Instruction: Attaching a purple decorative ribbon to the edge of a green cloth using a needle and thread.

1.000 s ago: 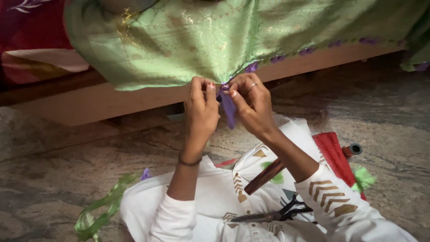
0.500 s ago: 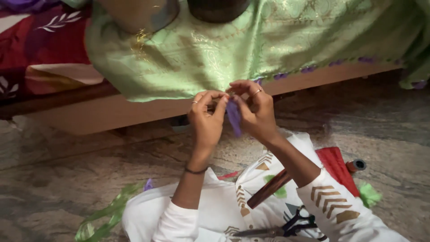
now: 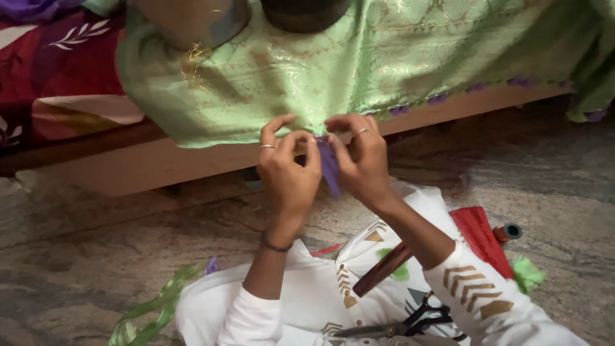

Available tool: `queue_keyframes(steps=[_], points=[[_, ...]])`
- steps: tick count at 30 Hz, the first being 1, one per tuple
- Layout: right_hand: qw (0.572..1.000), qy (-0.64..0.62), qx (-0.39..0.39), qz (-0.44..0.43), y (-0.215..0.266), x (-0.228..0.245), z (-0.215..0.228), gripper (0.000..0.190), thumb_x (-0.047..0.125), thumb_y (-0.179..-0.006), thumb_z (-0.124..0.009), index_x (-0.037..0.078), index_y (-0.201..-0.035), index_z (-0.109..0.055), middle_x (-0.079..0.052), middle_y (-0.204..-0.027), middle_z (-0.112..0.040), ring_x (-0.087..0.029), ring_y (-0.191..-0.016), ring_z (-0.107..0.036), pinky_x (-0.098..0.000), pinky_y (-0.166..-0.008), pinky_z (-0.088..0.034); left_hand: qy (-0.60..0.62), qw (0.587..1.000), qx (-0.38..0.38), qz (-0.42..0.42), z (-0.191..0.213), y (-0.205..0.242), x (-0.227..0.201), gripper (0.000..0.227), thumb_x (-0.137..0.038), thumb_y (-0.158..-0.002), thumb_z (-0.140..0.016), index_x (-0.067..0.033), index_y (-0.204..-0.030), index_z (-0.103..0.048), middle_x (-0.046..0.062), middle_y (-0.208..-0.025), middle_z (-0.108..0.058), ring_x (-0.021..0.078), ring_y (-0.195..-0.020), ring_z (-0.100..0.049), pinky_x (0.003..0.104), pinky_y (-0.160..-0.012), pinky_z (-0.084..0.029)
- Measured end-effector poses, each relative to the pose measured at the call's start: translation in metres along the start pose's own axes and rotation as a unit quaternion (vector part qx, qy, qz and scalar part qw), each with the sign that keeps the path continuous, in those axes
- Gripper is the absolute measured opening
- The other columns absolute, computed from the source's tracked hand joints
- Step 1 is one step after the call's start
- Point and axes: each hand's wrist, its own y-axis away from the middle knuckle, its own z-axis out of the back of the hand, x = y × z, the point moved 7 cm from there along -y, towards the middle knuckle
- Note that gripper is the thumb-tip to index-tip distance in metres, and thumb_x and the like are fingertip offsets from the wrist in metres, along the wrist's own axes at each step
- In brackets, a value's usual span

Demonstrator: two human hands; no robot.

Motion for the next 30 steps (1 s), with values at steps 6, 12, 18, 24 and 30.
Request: queue_keyframes(steps=[6,12,18,24,30], points=[[0.882,-0.355,0.070,-0.302,0.029,-0.056,-0.030,0.011,0.011,-0.095,-0.072,0.003,-0.102,-0.074,-0.001,-0.093,-0.074,-0.006,-0.084,-0.065,-0.0226,-0.078,-0.055,0.217,0.962,-0.011,0.167,-0.017,0.009,0.040,0.005,-0.004,-0.087,-0.074,0.0012,-0.088,-0.073,0.010,-0.118,-0.066,0.0161,-0.075,-0.072,0.029,-0.067,-0.058],[0.832,-0.428,0.061,-0.347,0.042,-0.072,-0.043,0.006,0.009,-0.098,-0.072,0.003,-0.100,-0.071,-0.001,-0.091,-0.072,-0.008,-0.082,-0.063,-0.0238,-0.075,-0.053,0.238,0.960,0.034,0.141,-0.023,0.006,0.038,0.005,-0.003,-0.089,-0.074,0.0012,-0.089,-0.072,0.011,-0.103,-0.072,0.0178,-0.084,-0.072,0.029,-0.073,-0.059],[0.743,-0.581,0.001,-0.332,0.035,-0.067,-0.043,0.003,0.010,-0.104,-0.062,0.009,-0.105,-0.059,-0.001,-0.111,-0.067,-0.008,-0.103,-0.063,-0.0257,-0.094,-0.052,0.171,0.976,-0.003,0.133,-0.027,0.008,0.048,0.006,-0.002,-0.091,-0.068,0.0033,-0.089,-0.066,0.013,-0.096,-0.067,0.0216,-0.083,-0.068,0.034,-0.073,-0.054],[0.617,-0.678,0.004,-0.400,0.026,-0.065,-0.056,0.003,0.013,-0.102,-0.057,0.011,-0.101,-0.055,-0.007,-0.103,-0.066,-0.018,-0.089,-0.063,-0.0343,-0.085,-0.054,0.321,0.942,-0.002,0.096,-0.029,0.001,0.048,0.022,-0.012,-0.107,-0.056,0.0045,-0.099,-0.069,0.010,-0.108,-0.066,0.0146,-0.080,-0.057,0.031,-0.067,-0.046],[0.586,-0.683,0.037,-0.435,0.017,-0.055,-0.063,0.007,0.018,-0.097,-0.054,0.012,-0.098,-0.053,-0.005,-0.084,-0.063,-0.023,-0.070,-0.065,-0.0434,-0.058,-0.055,0.591,0.759,0.239,0.135,-0.061,-0.001,0.045,0.032,-0.026,-0.111,-0.052,-0.0023,-0.107,-0.072,-0.003,-0.085,-0.061,0.0073,-0.063,-0.058,0.023,-0.058,-0.047]])
